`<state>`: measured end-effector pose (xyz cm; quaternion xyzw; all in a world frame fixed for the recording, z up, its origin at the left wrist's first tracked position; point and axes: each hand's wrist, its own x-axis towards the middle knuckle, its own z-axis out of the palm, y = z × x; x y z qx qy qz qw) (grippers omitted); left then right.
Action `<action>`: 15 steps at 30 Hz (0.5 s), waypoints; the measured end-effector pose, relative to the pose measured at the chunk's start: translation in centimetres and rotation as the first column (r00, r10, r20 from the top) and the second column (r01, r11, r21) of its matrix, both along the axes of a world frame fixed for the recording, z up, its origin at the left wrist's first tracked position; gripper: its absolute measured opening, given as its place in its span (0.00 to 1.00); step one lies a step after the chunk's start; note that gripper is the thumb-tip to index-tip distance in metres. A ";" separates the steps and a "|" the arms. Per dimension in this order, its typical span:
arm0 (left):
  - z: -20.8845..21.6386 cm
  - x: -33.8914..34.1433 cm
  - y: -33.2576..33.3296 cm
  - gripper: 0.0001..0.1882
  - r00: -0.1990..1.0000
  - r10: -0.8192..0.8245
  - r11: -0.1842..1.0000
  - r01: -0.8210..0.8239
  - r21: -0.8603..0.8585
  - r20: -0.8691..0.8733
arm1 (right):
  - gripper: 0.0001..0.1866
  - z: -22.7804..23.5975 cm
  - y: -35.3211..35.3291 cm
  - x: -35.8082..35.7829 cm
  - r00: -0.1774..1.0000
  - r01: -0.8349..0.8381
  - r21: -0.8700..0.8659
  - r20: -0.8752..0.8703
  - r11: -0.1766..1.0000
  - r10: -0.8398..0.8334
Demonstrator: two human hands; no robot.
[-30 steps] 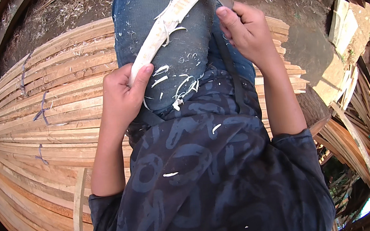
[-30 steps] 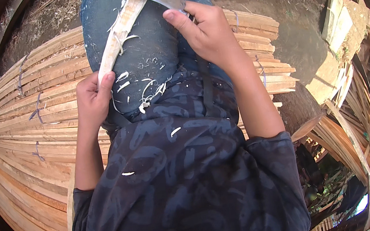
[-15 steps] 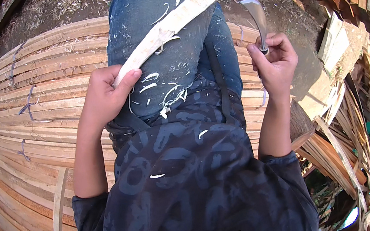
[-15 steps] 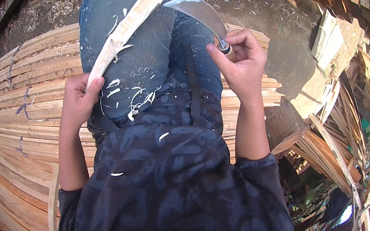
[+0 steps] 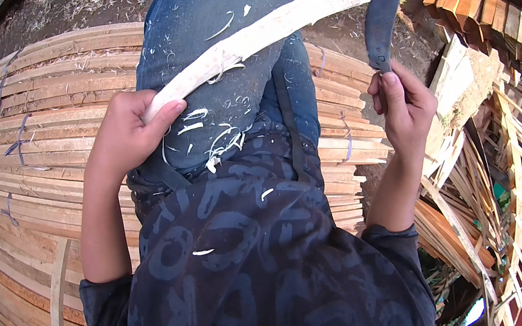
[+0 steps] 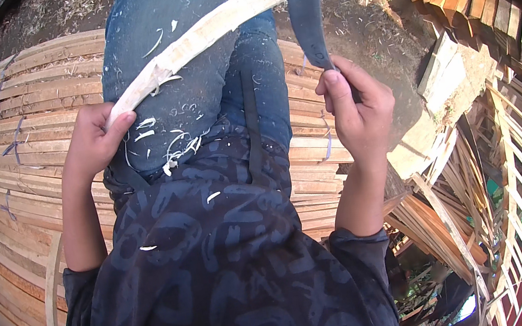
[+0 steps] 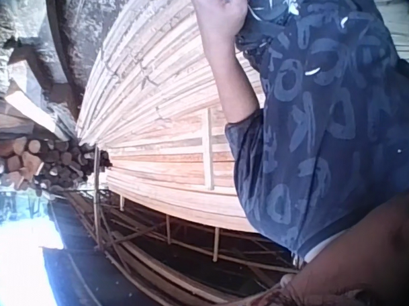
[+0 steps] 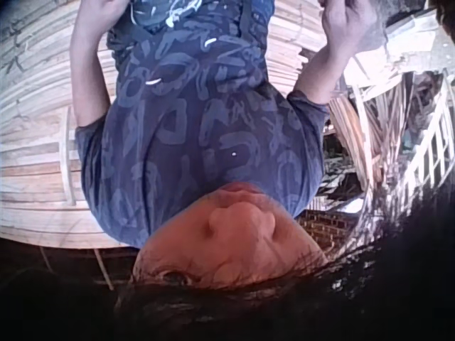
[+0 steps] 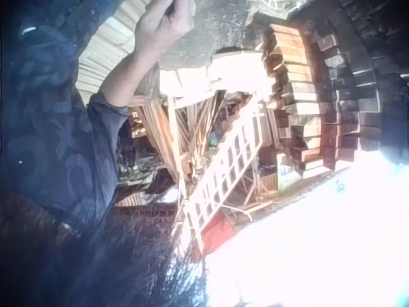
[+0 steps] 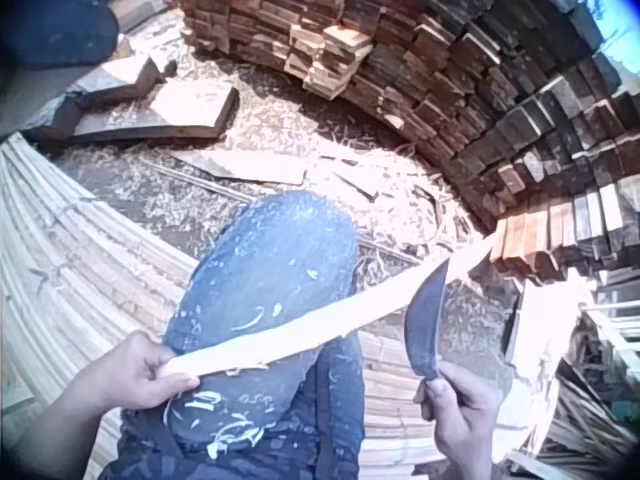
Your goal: The person sits on a stack of wooden planks and uses a curved knife to shave thin strips from a long, thin piece of wood held across their lap. They repeatedly draw the knife along the wood to remove shavings.
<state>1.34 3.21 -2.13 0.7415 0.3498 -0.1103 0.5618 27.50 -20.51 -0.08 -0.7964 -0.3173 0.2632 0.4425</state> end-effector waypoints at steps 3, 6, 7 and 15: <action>-0.3 -0.1 0.3 0.22 0.999 -0.038 0.999 0.037 0.024 0.027 | 0.12 -0.6 0.4 0.7 0.968 0.199 0.132 -0.184 0.971 -0.174; -0.1 0.1 0.5 0.22 0.998 -0.054 0.998 0.054 0.021 0.011 | 0.13 -1.0 0.8 -0.2 0.971 0.058 -0.004 -0.233 0.998 -0.058; 0.0 0.2 0.6 0.22 0.999 -0.054 0.998 0.054 0.015 -0.006 | 0.12 -1.2 0.3 0.2 0.975 0.060 0.024 -0.215 0.998 -0.054; 0.0 0.7 1.1 0.22 0.994 -0.102 0.995 0.101 -0.021 -0.044 | 0.11 -1.4 0.6 -0.1 0.963 -0.116 -0.008 -0.245 0.993 0.111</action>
